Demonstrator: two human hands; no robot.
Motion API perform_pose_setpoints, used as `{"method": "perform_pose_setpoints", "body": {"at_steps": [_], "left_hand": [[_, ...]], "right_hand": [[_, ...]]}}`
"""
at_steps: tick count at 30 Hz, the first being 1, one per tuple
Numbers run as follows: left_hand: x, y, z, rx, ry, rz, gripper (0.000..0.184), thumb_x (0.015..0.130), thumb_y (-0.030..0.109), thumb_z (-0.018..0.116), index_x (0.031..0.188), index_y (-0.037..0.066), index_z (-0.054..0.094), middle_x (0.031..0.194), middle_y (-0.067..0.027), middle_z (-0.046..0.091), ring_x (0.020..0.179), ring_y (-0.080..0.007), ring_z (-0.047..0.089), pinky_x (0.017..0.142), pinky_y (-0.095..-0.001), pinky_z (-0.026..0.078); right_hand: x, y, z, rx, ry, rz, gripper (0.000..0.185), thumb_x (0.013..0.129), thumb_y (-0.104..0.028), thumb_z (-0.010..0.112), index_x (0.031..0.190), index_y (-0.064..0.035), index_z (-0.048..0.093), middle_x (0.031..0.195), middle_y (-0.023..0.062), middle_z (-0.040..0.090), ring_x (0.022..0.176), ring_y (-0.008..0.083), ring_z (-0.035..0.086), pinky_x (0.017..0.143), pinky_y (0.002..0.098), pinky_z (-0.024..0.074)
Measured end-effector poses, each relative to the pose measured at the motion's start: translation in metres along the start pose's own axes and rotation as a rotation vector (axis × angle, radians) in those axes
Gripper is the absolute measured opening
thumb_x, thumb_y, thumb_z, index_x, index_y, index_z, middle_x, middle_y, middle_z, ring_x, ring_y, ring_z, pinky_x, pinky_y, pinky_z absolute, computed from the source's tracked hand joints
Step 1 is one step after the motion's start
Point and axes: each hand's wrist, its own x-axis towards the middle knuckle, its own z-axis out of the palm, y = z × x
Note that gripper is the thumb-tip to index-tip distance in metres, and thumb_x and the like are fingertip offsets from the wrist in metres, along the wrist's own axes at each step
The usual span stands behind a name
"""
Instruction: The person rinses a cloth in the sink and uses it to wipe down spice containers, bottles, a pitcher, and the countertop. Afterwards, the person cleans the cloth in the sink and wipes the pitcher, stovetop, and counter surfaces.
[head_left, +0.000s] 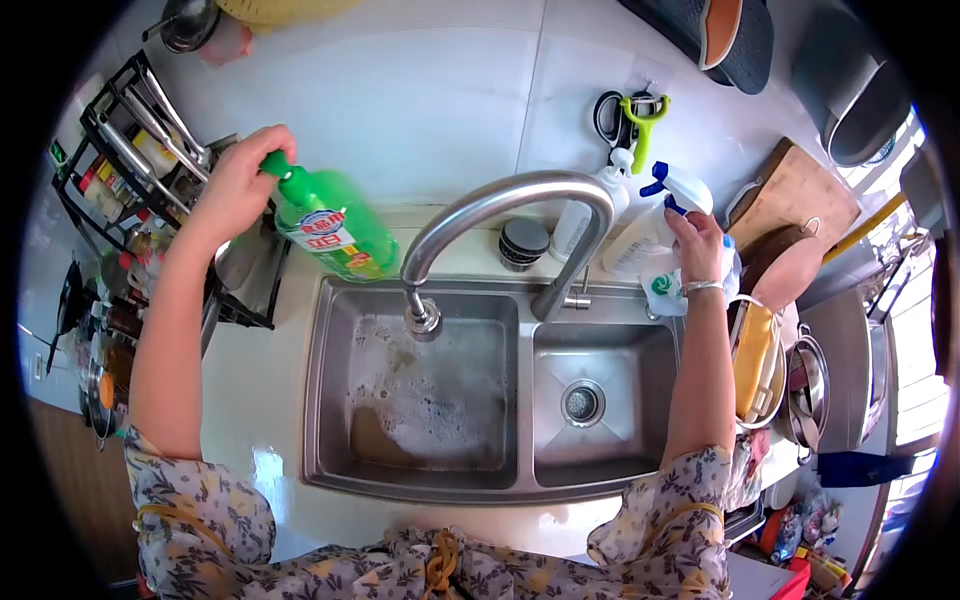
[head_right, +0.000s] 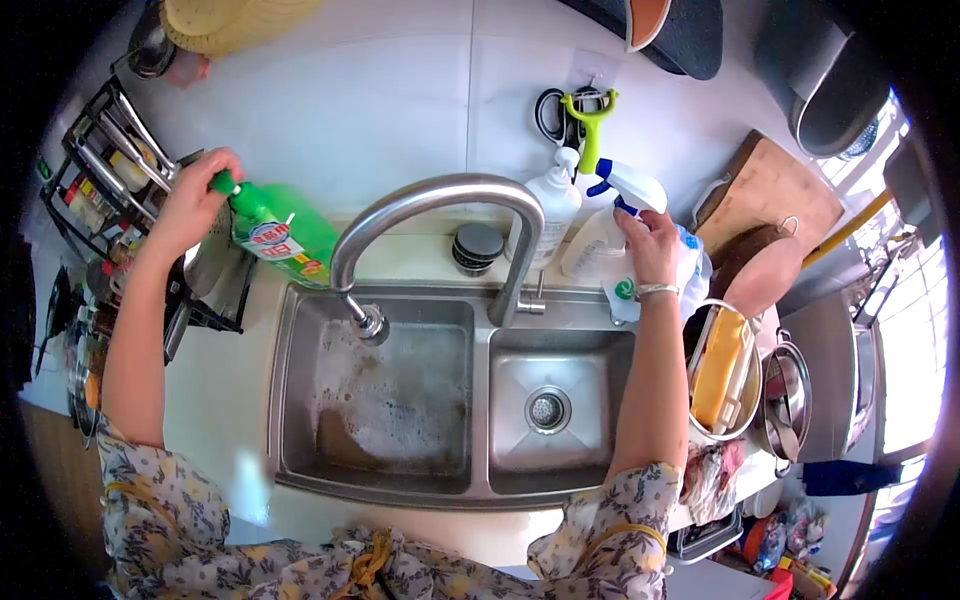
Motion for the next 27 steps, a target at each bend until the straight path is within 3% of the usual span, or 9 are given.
{"method": "perform_pose_setpoints", "body": {"at_steps": [9,11,13,15,17,18,19,21,27], "left_hand": [[0.057,-0.001,0.048,0.021,-0.08,0.097,0.023,0.066,-0.012,0.042,0.085,0.001,0.045,0.081,-0.0125,0.048,0.08,-0.0274,0.049,0.076,-0.0294,0.04],[0.064,-0.005,0.056,0.03,-0.074,0.126,0.023,0.067,-0.011,0.042,0.085,0.001,0.046,0.081,-0.013,0.048,0.079,-0.0285,0.049,0.075,-0.0308,0.041],[0.071,-0.005,0.064,0.014,-0.037,0.147,0.022,0.068,-0.011,0.043,0.085,0.003,0.046,0.081,-0.0134,0.049,0.078,-0.0294,0.05,0.072,-0.0337,0.041],[0.077,-0.005,0.068,0.015,-0.028,0.102,0.023,0.068,-0.011,0.043,0.085,0.003,0.047,0.081,-0.013,0.05,0.078,-0.0288,0.05,0.071,-0.0344,0.041],[0.079,-0.009,0.07,0.01,-0.021,0.063,0.023,0.069,-0.011,0.043,0.086,0.004,0.048,0.082,-0.0126,0.05,0.077,-0.0281,0.051,0.07,-0.035,0.042],[0.079,-0.01,0.071,0.024,-0.009,0.074,0.024,0.071,-0.009,0.045,0.09,0.005,0.051,0.085,-0.0115,0.051,0.078,-0.0272,0.052,0.071,-0.0351,0.042],[0.08,-0.012,0.072,0.037,0.003,0.087,0.025,0.074,-0.008,0.047,0.093,0.006,0.054,0.088,-0.0104,0.053,0.079,-0.0262,0.053,0.071,-0.0351,0.043],[0.078,-0.018,0.075,0.064,0.029,0.116,0.029,0.076,-0.004,0.051,0.102,0.008,0.056,0.095,-0.0097,0.054,0.082,-0.0248,0.054,0.073,-0.0341,0.044],[0.047,-0.018,0.078,0.01,0.135,0.045,0.057,0.082,0.005,0.06,0.135,0.016,0.043,0.117,-0.0096,0.054,0.094,-0.0202,0.056,0.081,-0.0306,0.047]], "right_hand": [[0.037,0.026,0.019,0.158,-0.085,0.021,0.023,0.08,-0.022,0.071,0.089,-0.0036,0.063,0.077,-0.0027,0.06,0.067,0.0066,0.051,0.061,0.0228,0.0387],[0.032,0.025,0.02,0.165,-0.136,0.018,0.035,0.08,-0.023,0.073,0.104,-0.001,0.06,0.092,0.0026,0.062,0.082,0.0098,0.055,0.071,0.0237,0.0433],[0.026,0.035,0.02,-0.009,-0.005,0.087,0.064,0.079,-0.023,0.075,0.13,0.0009,0.044,0.12,0.0145,0.051,0.105,0.0181,0.053,0.088,0.0276,0.0432],[0.01,0.029,0.017,0.202,-0.039,0.044,0.06,0.081,-0.024,0.073,0.128,-0.0005,0.046,0.119,0.0131,0.052,0.102,0.0179,0.054,0.086,0.0279,0.0438],[-0.002,0.035,0.012,0.193,0.126,0.041,0.051,0.082,-0.024,0.072,0.123,-0.0027,0.049,0.111,0.0088,0.056,0.092,0.0149,0.055,0.075,0.0257,0.0457],[-0.01,0.036,0.009,0.294,0.156,0.034,0.035,0.084,-0.024,0.07,0.11,-0.0049,0.056,0.095,0.0033,0.06,0.079,0.0093,0.054,0.062,0.0233,0.0431],[-0.02,0.039,0.007,0.293,0.154,0.035,0.035,0.084,-0.024,0.07,0.11,-0.0049,0.056,0.095,0.0033,0.06,0.079,0.0093,0.054,0.062,0.0233,0.0431],[-0.046,0.043,0.007,0.472,0.183,0.242,0.019,0.085,-0.022,0.068,0.096,-0.0083,0.061,0.082,-0.0008,0.06,0.072,0.0057,0.051,0.056,0.0225,0.0404],[-0.198,0.04,0.092,0.565,-0.025,0.447,0.012,0.088,-0.022,0.065,0.086,-0.0109,0.062,0.08,-0.0055,0.057,0.072,0.0053,0.049,0.066,0.0198,0.0397]]}}
